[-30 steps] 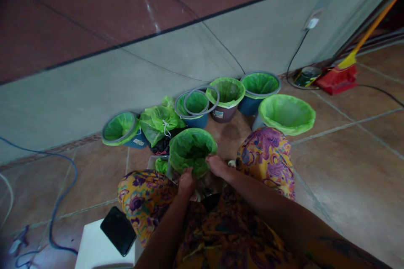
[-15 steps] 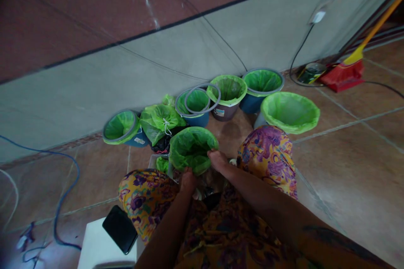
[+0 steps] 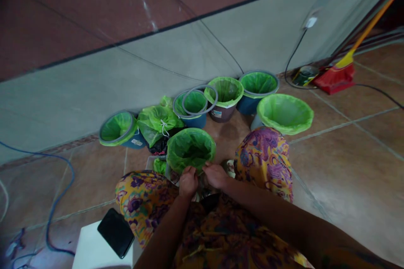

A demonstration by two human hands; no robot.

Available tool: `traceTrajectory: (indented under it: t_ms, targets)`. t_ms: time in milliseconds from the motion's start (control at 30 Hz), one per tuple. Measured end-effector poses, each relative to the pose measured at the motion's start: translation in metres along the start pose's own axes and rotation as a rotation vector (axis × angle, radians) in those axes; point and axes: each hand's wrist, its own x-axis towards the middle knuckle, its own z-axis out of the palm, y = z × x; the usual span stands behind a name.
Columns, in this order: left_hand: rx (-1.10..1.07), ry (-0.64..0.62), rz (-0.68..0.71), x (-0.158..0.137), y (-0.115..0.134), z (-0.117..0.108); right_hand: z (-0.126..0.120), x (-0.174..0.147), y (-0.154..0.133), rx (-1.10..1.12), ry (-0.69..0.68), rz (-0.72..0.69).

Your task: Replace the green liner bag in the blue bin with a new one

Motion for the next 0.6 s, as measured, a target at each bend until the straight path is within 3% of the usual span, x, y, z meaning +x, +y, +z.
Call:
traceTrajectory:
  t_ms: [100, 267, 600]
  targets:
    - [0.057, -0.042, 0.069, 0.005, -0.001, 0.006, 0.005, 0.007, -0.005, -0.053, 0.010, -0.010]
    - [0.160, -0.124, 0.026, 0.007, 0.000, 0.011, 0.016, 0.022, 0.002, -0.117, 0.017, -0.104]
    - [0.240, -0.127, -0.002, 0.010, 0.006, 0.013, 0.050, 0.047, 0.025, -0.113, -0.017, -0.152]
